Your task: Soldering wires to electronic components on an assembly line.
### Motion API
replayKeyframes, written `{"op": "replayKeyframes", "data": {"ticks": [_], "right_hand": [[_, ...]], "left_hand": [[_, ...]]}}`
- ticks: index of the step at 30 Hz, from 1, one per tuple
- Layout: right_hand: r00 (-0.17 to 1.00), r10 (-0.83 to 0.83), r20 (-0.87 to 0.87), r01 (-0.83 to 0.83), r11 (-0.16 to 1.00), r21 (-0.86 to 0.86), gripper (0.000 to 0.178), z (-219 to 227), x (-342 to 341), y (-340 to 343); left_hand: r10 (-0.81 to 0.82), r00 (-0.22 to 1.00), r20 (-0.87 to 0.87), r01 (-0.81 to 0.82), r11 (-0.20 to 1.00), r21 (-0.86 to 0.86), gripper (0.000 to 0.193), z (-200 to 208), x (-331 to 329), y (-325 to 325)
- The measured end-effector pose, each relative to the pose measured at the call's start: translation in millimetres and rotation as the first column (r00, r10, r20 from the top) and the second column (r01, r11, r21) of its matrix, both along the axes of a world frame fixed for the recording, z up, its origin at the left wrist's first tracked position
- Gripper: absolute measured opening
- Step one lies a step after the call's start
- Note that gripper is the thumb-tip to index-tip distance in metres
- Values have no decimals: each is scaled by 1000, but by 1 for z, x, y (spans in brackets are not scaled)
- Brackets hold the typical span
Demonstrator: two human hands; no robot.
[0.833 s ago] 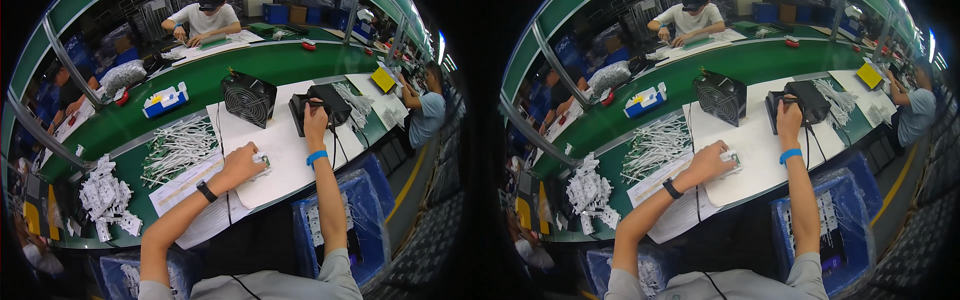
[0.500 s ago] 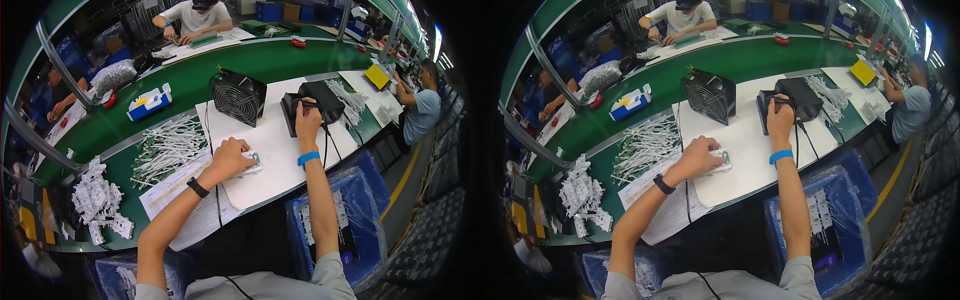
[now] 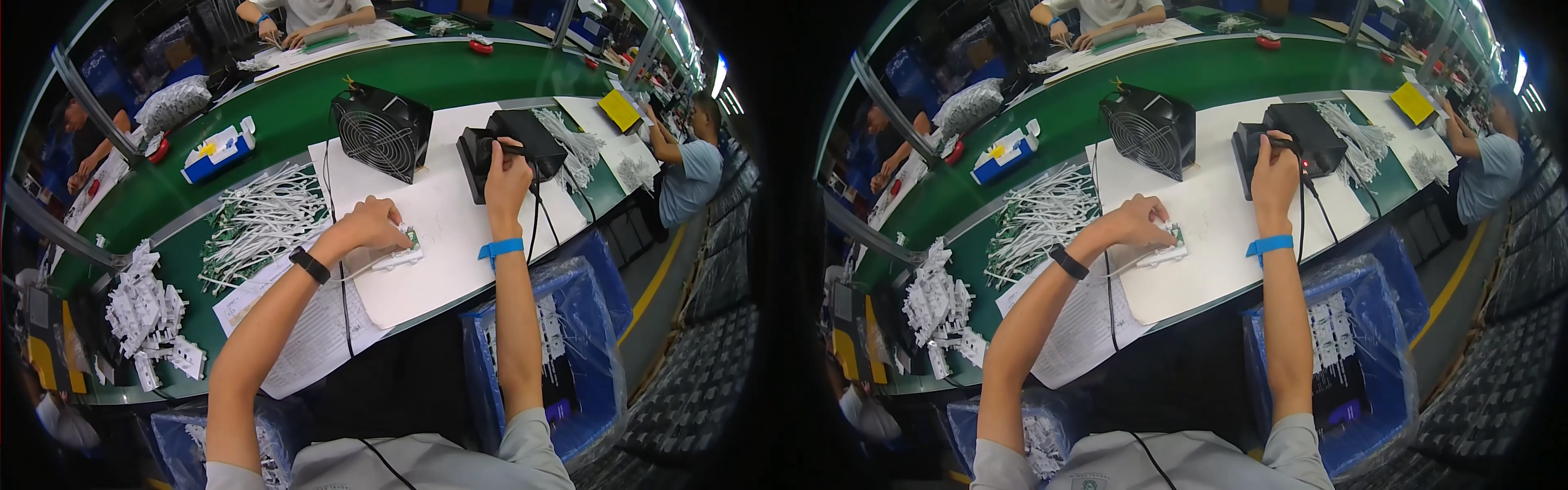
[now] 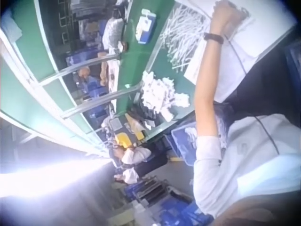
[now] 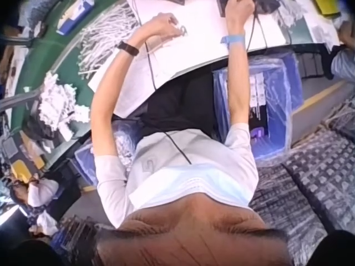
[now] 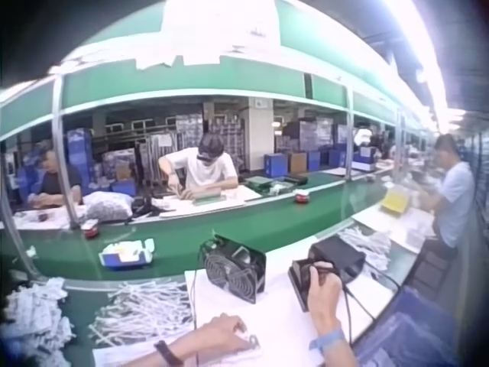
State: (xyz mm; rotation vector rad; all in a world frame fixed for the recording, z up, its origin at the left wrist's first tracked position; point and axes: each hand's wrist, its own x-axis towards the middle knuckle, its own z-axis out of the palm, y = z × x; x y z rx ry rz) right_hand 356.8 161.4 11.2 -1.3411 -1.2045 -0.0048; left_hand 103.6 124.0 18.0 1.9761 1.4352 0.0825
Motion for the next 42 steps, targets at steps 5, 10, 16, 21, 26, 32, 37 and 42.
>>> {"op": "replayKeyframes", "data": {"ticks": [5, 10, 16, 21, 26, 32, 37, 42], "right_hand": [[1000, 2, 6, -2, 1000, 8, 23, -3, 1, 1], [1000, 14, -20, -14, 1000, 4, 22, -2, 0, 2], [997, 21, 69, -15, 996, -85, 23, 4, 8, 1], [999, 49, -3, -49, 994, -100, 23, 4, 5, 0], [999, 40, -34, -41, 999, -29, 21, -6, 7, 2], [998, 51, -27, -50, 999, 22, 21, -6, 4, 2], [998, 22, 59, -18, 997, -80, 21, 2, 7, 1], [991, 44, 125, -33, 996, -86, 20, 3, 6, 3]], "left_hand": [[12, 999, -47, -11, 999, 30, 60, 3, 6, -5], [20, 998, -59, -15, 998, 68, 58, 0, 7, -7], [-17, 998, -66, 18, 1000, 11, 59, 1, 8, 0], [-18, 991, -131, 22, 999, 26, 65, 6, 8, 4], [-7, 997, -78, 14, 996, 86, 58, -6, 6, -2], [22, 1000, -9, -21, 996, 88, 53, -2, 5, -8], [28, 1000, -15, -27, 998, 51, 54, -2, 5, -8], [33, 999, 17, -34, 997, 73, 53, -4, 4, -9]]}}
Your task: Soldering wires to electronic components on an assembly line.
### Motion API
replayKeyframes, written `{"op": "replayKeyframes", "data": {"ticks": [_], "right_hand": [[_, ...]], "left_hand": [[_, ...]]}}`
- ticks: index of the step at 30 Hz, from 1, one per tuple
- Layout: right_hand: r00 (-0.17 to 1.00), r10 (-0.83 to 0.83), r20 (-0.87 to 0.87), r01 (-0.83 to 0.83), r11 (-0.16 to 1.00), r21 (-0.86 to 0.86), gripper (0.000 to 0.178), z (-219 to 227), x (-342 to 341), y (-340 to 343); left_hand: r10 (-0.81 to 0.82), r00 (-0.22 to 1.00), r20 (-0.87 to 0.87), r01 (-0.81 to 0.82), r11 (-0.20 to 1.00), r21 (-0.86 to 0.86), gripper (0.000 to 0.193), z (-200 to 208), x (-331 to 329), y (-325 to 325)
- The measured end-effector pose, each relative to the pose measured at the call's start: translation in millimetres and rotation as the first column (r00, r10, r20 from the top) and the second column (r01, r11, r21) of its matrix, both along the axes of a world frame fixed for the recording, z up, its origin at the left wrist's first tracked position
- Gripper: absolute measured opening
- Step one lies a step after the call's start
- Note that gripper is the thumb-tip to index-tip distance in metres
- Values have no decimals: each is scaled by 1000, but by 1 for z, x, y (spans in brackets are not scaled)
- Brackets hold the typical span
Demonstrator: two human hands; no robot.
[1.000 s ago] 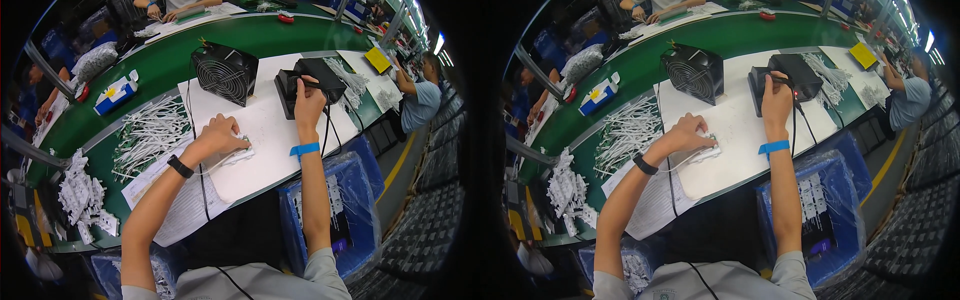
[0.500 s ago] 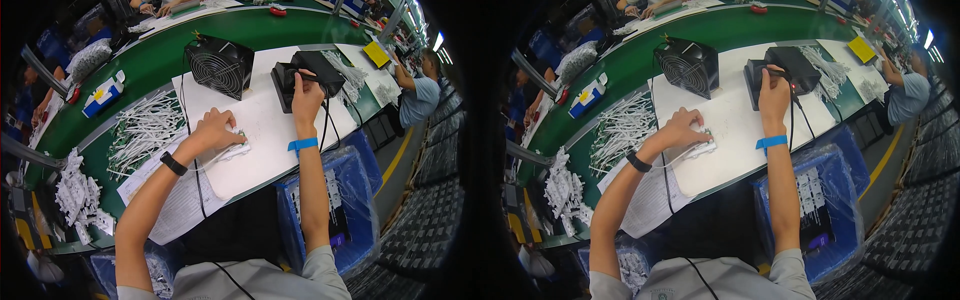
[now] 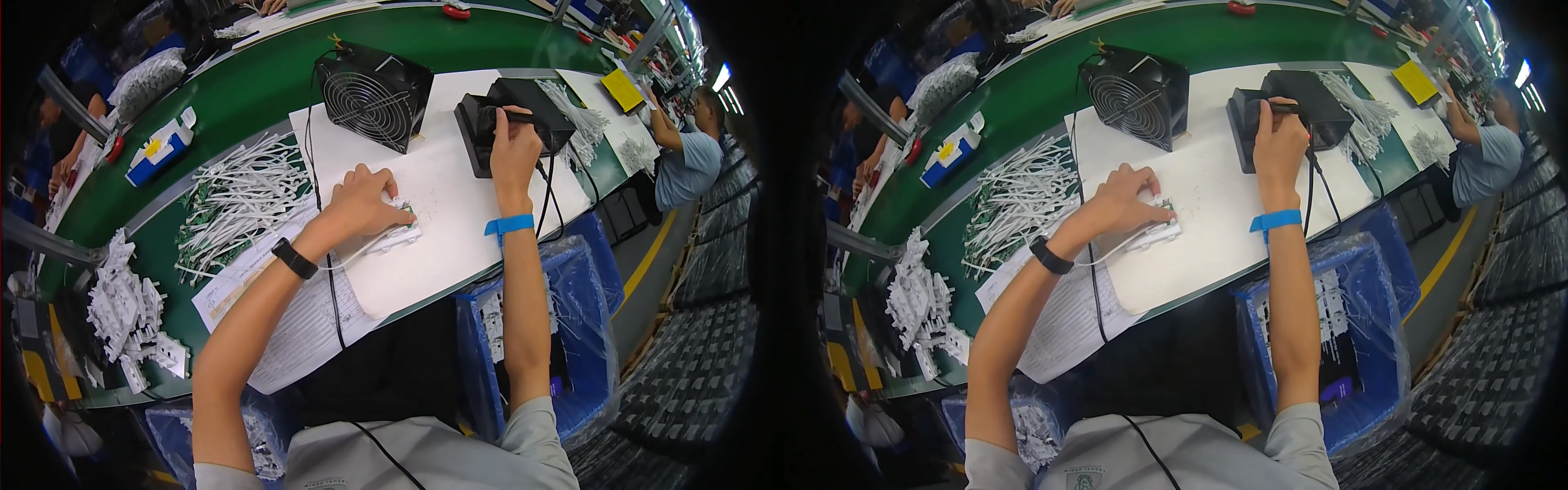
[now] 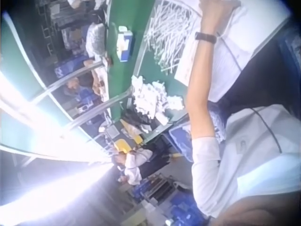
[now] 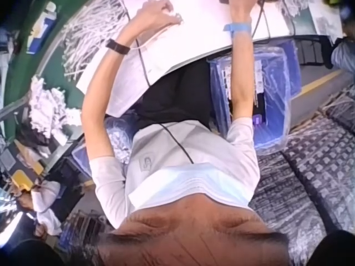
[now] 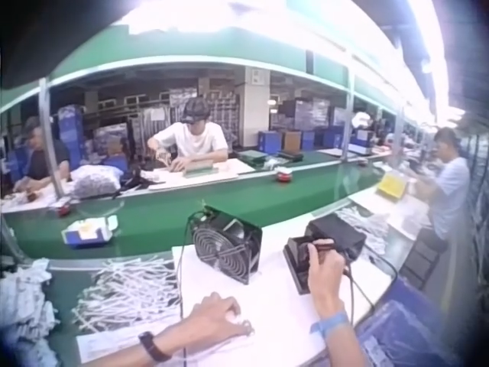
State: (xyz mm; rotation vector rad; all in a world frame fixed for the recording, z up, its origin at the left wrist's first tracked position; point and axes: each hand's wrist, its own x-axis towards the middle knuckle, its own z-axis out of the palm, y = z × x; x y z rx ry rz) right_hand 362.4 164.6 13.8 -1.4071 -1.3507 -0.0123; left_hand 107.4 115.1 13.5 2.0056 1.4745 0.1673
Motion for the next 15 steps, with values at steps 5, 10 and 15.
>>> {"op": "replayKeyframes", "data": {"ticks": [5, 10, 15], "right_hand": [[995, -42, -91, 47, 997, 55, 19, 0, -8, -1], [981, -178, -81, 189, 967, 173, 21, -5, -2, -4], [976, -87, -200, 150, 934, 324, 17, -11, 2, -10]], "left_hand": [[0, 1000, 18, -1, 1000, 29, 53, -3, -1, -1], [18, 997, 69, -25, 994, 103, 51, -2, -2, -12], [91, 993, 72, -105, 969, 224, 45, -2, -4, -31]]}}
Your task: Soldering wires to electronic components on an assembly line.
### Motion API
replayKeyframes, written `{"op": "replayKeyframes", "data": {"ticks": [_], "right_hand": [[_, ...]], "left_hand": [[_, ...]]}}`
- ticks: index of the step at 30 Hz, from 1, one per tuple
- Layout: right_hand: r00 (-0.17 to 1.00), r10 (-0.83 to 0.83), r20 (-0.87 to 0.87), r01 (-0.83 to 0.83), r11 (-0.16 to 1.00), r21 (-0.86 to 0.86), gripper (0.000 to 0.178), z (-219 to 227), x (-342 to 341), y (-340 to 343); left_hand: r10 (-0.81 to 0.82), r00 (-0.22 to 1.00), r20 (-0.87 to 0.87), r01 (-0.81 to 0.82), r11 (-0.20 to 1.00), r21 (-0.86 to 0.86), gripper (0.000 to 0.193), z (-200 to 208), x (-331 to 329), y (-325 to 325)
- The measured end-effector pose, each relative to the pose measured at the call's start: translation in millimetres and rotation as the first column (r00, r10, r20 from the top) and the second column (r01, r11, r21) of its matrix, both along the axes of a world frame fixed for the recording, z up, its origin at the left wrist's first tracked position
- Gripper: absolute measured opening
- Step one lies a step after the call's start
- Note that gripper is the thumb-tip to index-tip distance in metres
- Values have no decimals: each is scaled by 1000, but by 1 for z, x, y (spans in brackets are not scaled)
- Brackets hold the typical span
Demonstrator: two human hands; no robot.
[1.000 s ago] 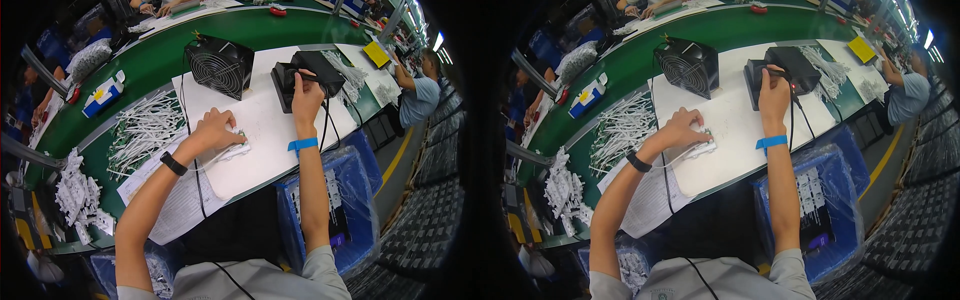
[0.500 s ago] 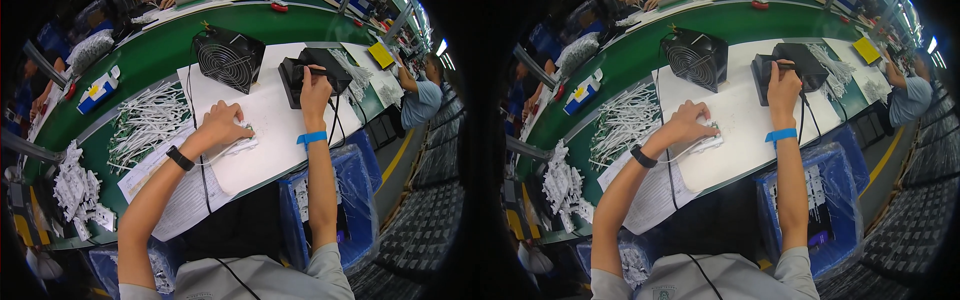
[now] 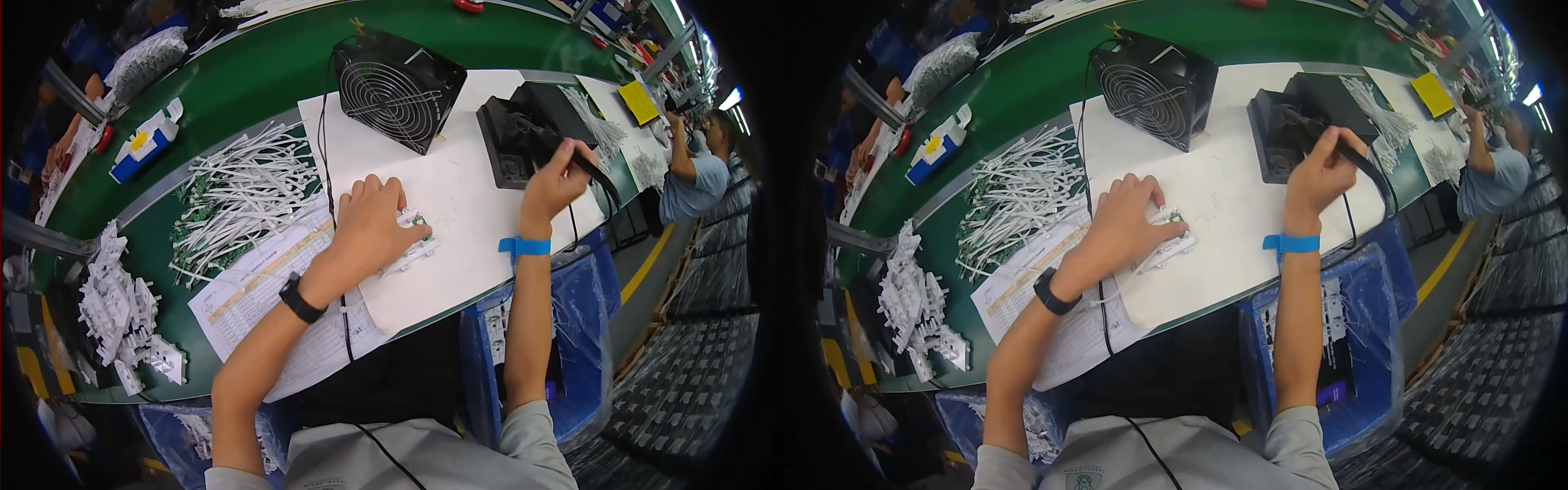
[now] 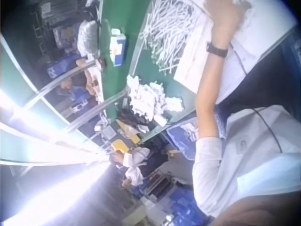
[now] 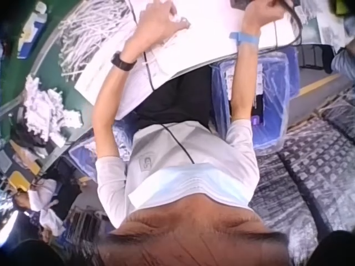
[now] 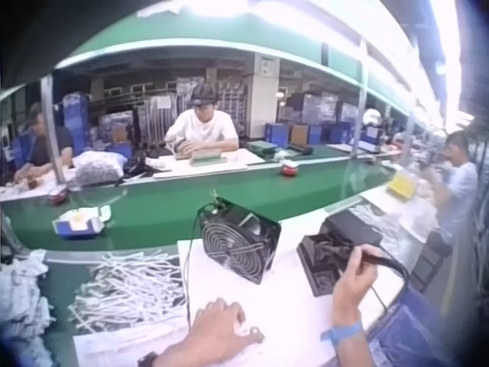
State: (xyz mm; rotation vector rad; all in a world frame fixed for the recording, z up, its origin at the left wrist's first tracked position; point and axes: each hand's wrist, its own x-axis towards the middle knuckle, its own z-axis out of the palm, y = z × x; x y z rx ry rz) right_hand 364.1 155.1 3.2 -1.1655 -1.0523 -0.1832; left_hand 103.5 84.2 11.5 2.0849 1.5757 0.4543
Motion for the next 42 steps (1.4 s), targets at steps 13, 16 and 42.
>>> {"op": "replayKeyframes", "data": {"ticks": [13, 16, 42], "right_hand": [[994, -109, 27, 100, 971, 219, 14, 2, 7, -11], [994, -106, -14, 107, 969, 222, 12, 1, 10, -10], [999, 1, -51, 12, 967, 253, 12, 6, 11, -9]], "left_hand": [[-81, 987, 135, 89, 995, -54, 36, 7, -12, -2], [-101, 981, 164, 110, 993, -45, 33, 4, -15, -2], [-275, 952, 133, 285, 956, -67, 31, 13, -12, -1]]}}
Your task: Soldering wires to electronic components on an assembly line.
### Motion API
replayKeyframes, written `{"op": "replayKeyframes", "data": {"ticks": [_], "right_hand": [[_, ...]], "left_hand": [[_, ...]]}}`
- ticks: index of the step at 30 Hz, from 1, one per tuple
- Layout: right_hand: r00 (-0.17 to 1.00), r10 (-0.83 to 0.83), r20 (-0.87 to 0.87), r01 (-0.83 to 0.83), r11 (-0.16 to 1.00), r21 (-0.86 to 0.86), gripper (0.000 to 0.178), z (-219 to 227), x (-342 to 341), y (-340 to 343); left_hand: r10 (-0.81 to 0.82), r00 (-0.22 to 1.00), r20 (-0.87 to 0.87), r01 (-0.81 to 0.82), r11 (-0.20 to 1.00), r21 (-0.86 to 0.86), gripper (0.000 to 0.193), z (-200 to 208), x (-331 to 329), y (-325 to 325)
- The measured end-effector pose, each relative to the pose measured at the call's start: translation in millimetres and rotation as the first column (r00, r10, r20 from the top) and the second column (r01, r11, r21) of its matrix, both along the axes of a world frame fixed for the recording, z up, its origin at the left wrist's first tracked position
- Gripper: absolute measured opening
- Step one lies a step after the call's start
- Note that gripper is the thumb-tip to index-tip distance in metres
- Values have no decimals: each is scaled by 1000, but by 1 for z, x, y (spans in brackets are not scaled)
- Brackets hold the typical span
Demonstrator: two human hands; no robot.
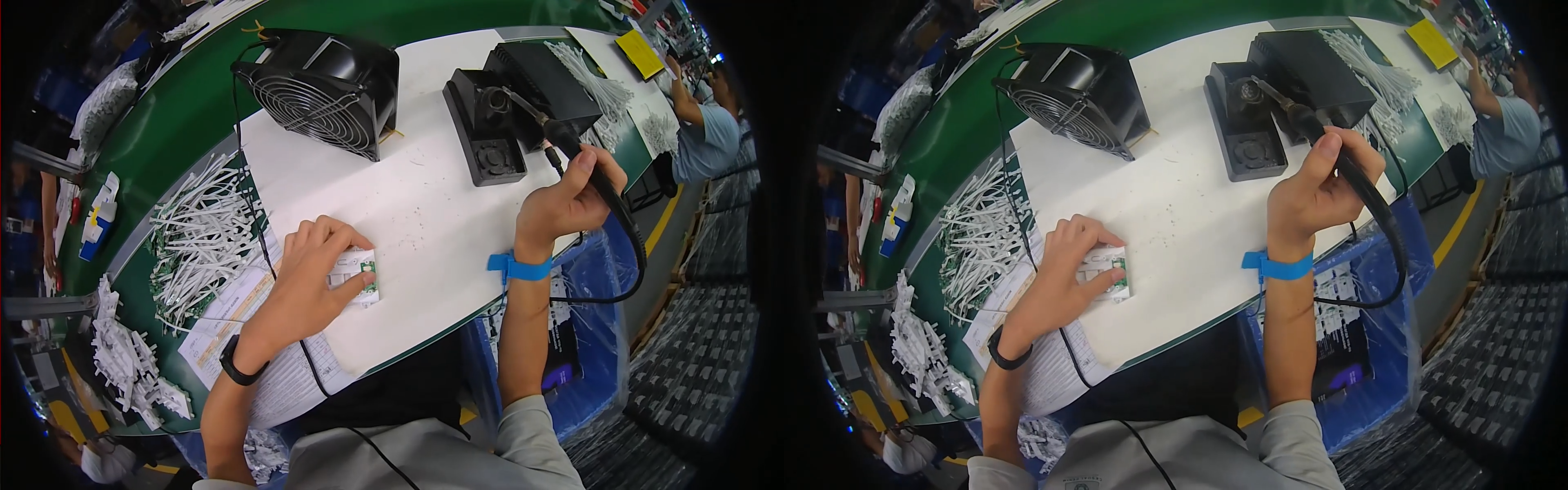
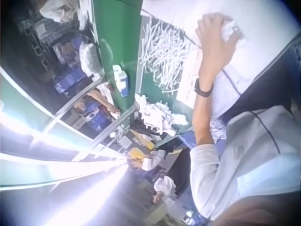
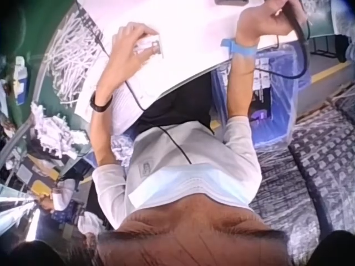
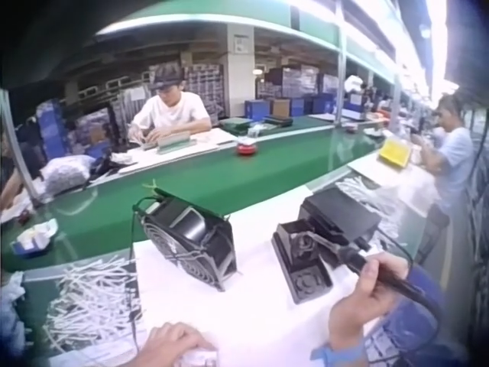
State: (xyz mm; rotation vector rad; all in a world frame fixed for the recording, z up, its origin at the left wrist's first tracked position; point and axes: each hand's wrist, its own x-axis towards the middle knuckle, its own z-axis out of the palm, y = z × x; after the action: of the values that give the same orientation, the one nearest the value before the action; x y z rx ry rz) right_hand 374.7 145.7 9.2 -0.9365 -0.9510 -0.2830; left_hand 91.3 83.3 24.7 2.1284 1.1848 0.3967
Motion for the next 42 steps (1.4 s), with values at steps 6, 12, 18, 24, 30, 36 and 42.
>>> {"op": "replayKeyframes", "data": {"ticks": [6, 12, 18, 24, 30, 36, 42], "right_hand": [[1000, 14, 16, -14, 1000, -4, 12, 0, 0, 1], [999, 18, 43, -19, 1000, 8, 13, -5, 3, 4], [998, 43, 41, -43, 999, -8, 13, -6, 1, 6], [997, 65, 44, -63, 997, -38, 15, -6, 4, 6], [997, 74, 27, -73, 997, -31, 15, -6, 4, 7], [997, 60, 38, -59, 998, -17, 14, -4, 4, 4], [995, 95, 37, -95, 995, -11, 15, -6, 2, 5]], "left_hand": [[36, 999, -17, -36, 999, 27, 31, 6, 4, -1], [-18, 996, -90, 14, 999, -44, 31, 12, 4, 5], [-26, 998, -65, 22, 998, -65, 31, 10, 4, 6], [-26, 997, -70, 23, 999, -33, 30, 8, 4, 4], [-32, 999, -13, 32, 999, -36, 32, 4, 1, 2], [-33, 999, 18, 34, 998, -50, 30, 7, 2, 3], [-97, 995, 19, 99, 989, -109, 30, 9, -3, 11]]}}
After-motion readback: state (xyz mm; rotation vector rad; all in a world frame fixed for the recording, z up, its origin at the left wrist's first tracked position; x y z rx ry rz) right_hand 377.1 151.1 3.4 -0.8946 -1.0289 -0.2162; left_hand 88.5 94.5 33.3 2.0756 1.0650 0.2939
